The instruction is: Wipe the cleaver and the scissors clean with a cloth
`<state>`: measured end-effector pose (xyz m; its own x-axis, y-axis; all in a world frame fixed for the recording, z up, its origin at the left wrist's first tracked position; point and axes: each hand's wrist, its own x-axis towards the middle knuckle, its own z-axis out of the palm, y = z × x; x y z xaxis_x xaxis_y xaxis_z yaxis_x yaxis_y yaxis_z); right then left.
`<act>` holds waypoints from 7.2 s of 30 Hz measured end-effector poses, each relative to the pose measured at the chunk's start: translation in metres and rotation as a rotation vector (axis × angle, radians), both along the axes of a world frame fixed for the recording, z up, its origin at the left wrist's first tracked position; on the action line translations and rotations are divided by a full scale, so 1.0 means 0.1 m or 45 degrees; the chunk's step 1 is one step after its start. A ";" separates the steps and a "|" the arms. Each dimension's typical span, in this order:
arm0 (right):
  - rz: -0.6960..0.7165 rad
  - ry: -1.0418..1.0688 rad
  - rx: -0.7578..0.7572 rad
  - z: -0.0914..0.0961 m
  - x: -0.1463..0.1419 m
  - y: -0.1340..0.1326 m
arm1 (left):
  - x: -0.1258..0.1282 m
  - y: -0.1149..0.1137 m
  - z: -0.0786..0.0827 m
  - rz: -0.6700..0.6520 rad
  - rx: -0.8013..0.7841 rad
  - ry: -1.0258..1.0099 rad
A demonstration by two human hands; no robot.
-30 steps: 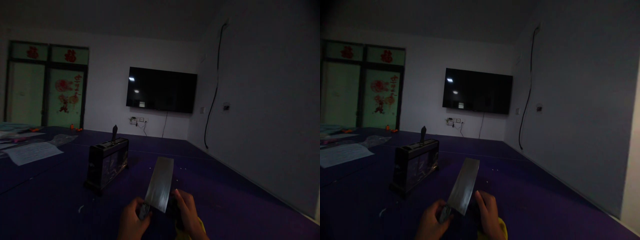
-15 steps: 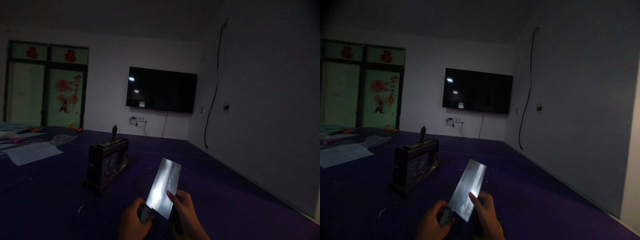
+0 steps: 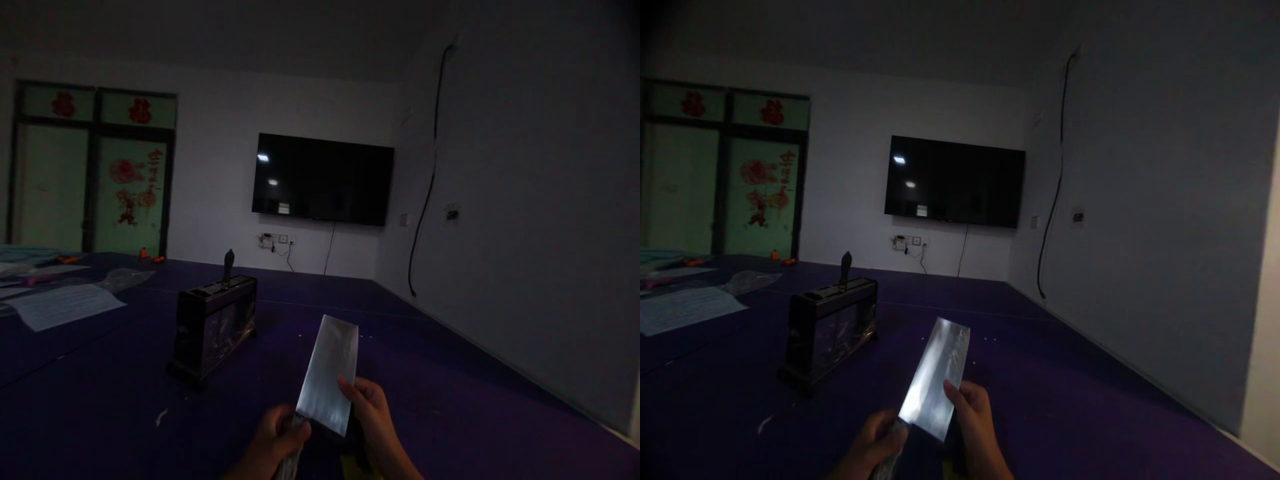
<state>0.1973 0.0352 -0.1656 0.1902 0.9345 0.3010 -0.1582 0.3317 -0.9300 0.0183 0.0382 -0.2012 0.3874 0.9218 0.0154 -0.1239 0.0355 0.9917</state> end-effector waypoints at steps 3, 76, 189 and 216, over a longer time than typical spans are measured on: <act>0.037 0.026 -0.014 -0.03 0.00 0.02 | 0.01 0.03 -0.04 -0.196 -0.049 -0.027; -0.304 -1.516 0.846 -0.15 0.03 0.03 | 0.20 0.04 -0.06 0.141 -0.206 -0.087; -0.381 -1.655 0.904 -0.29 0.01 0.03 | 0.08 0.16 -0.07 0.337 -0.163 0.128; -0.189 -1.647 0.890 -0.27 -0.01 -0.01 | 0.08 0.17 -0.07 0.358 -0.154 0.039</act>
